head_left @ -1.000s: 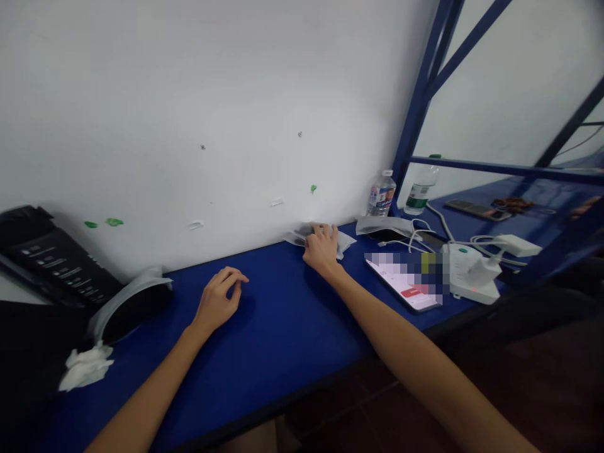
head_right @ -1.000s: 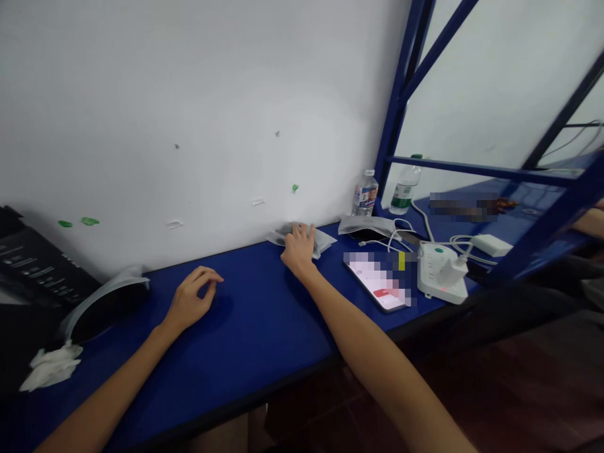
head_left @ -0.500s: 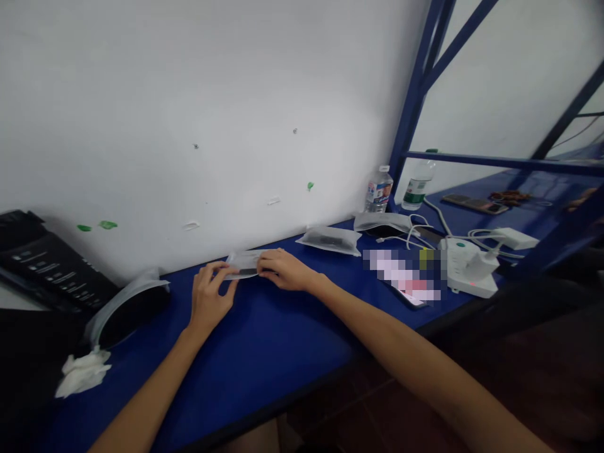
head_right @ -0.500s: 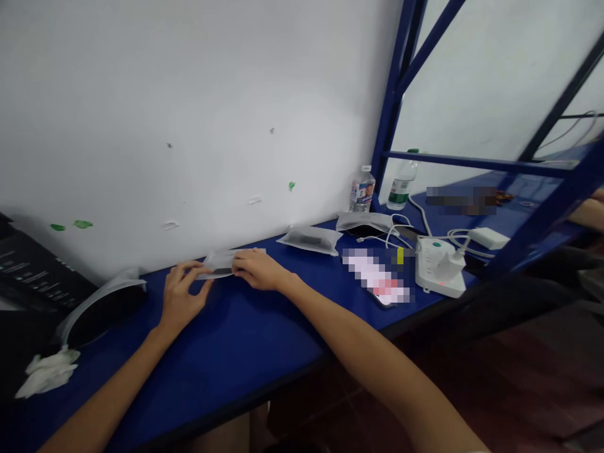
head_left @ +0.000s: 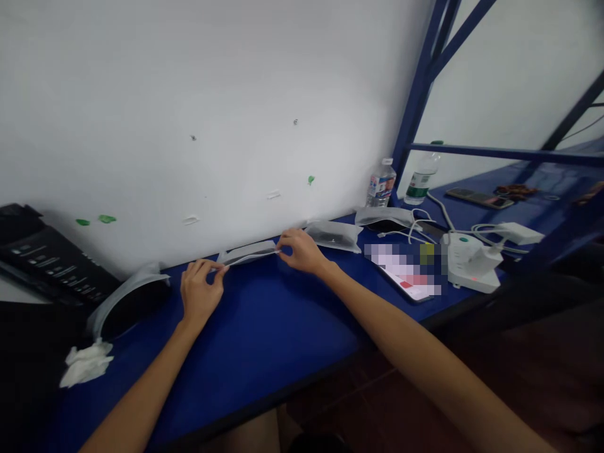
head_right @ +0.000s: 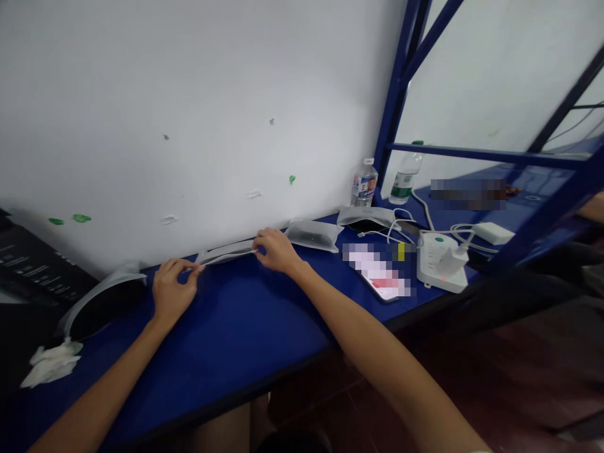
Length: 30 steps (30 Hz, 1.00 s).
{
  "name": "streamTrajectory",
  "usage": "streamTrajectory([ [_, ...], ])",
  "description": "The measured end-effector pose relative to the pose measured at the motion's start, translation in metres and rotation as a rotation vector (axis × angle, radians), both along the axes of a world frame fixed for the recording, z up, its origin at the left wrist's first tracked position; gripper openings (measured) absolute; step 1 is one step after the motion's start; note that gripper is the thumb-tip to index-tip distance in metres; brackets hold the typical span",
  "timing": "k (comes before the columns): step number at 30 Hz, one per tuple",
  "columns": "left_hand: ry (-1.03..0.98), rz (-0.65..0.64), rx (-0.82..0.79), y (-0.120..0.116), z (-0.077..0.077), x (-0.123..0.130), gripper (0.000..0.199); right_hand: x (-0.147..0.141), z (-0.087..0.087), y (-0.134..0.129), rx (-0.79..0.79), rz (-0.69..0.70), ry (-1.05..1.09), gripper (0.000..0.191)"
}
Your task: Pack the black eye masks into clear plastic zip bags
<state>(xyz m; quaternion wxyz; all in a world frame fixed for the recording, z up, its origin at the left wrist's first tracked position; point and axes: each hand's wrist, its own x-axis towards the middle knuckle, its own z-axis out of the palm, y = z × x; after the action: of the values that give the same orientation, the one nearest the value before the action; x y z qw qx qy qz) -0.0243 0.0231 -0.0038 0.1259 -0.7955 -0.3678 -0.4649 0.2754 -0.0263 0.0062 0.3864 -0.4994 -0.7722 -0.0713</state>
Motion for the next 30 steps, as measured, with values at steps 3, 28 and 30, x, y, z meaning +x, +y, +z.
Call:
streamTrajectory([
  [3, -0.036, -0.035, -0.044, 0.004, 0.0, -0.003, 0.014, 0.002, 0.002, -0.001, 0.005, 0.005, 0.001, 0.005],
  [28, -0.047, -0.266, -0.207, 0.0, 0.001, -0.001, 0.016, -0.015, 0.0, -0.006, -0.054, 0.001, -0.107, 0.008],
  [30, -0.04, -0.284, -0.208, -0.001, 0.001, 0.0, 0.017, -0.018, 0.0, -0.007, -0.047, -0.024, -0.108, 0.009],
])
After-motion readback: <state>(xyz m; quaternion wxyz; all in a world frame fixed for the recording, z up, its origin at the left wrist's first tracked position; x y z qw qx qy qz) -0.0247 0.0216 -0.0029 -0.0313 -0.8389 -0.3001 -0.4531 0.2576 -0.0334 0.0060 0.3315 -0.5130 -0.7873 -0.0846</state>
